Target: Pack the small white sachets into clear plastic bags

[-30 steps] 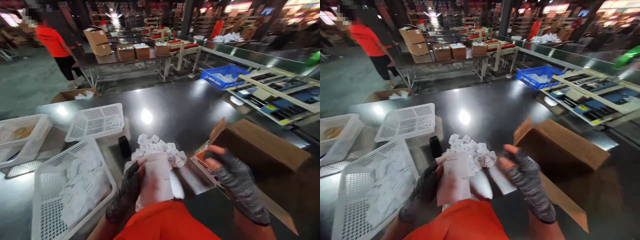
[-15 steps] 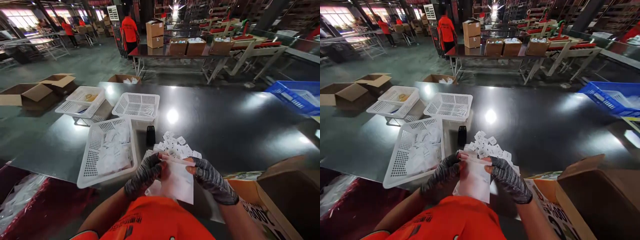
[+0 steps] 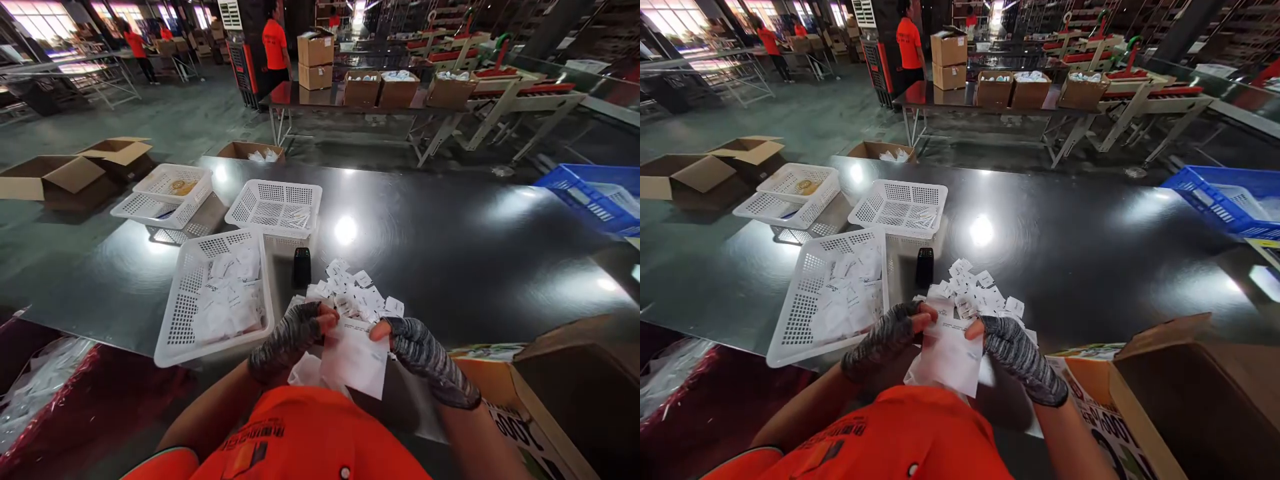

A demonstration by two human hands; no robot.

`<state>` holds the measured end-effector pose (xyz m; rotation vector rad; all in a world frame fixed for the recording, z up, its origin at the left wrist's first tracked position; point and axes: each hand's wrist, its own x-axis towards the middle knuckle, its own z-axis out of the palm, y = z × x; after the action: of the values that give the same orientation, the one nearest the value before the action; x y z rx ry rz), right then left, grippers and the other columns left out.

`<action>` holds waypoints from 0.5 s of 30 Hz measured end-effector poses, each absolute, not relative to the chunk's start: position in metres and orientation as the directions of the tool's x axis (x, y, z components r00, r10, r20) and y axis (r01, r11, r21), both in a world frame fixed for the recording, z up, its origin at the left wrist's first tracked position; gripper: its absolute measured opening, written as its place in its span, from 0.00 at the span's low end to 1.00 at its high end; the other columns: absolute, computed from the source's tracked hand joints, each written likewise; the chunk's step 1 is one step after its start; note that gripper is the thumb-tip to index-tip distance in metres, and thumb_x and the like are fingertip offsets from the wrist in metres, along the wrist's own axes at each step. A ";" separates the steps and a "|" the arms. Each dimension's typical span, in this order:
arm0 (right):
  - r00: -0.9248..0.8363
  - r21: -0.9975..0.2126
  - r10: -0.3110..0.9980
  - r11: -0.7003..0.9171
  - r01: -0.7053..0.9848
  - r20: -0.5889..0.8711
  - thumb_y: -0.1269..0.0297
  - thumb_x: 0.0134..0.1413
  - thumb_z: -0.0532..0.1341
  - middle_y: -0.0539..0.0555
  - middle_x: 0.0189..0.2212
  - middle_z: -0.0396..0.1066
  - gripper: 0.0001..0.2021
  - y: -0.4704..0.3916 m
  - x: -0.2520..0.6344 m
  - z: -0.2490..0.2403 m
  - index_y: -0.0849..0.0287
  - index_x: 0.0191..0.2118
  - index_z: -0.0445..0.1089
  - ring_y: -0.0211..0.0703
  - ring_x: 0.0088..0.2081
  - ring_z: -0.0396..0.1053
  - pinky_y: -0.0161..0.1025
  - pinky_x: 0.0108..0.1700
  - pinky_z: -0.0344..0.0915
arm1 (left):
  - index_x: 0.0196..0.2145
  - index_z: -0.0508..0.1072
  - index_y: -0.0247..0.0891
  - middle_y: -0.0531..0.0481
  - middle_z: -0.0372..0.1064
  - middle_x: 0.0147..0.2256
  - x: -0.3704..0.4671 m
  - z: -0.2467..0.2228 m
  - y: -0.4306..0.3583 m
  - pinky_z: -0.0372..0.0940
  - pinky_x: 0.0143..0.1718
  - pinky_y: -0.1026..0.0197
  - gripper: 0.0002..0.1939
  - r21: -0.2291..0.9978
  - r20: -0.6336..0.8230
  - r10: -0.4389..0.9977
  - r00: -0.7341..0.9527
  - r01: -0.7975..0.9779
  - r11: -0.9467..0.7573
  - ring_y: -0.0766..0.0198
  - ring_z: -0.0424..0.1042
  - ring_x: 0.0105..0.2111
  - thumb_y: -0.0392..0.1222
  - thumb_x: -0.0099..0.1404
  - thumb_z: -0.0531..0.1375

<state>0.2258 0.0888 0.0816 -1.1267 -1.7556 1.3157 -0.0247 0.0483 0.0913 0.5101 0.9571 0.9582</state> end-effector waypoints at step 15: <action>-0.787 -0.925 0.600 0.204 0.322 -0.142 0.57 0.66 0.59 0.53 0.30 0.80 0.16 0.082 0.180 0.034 0.58 0.34 0.81 0.43 0.34 0.74 0.38 0.40 0.71 | 0.46 0.76 0.41 0.57 0.73 0.25 -0.066 0.071 0.051 0.62 0.30 0.63 0.29 0.832 -0.504 0.855 0.121 -0.196 0.519 0.65 0.68 0.26 0.44 0.45 0.75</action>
<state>0.1802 0.0823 0.0343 -0.8769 -2.2300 1.6156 -0.0660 0.0515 0.0712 0.6837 1.2106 0.8611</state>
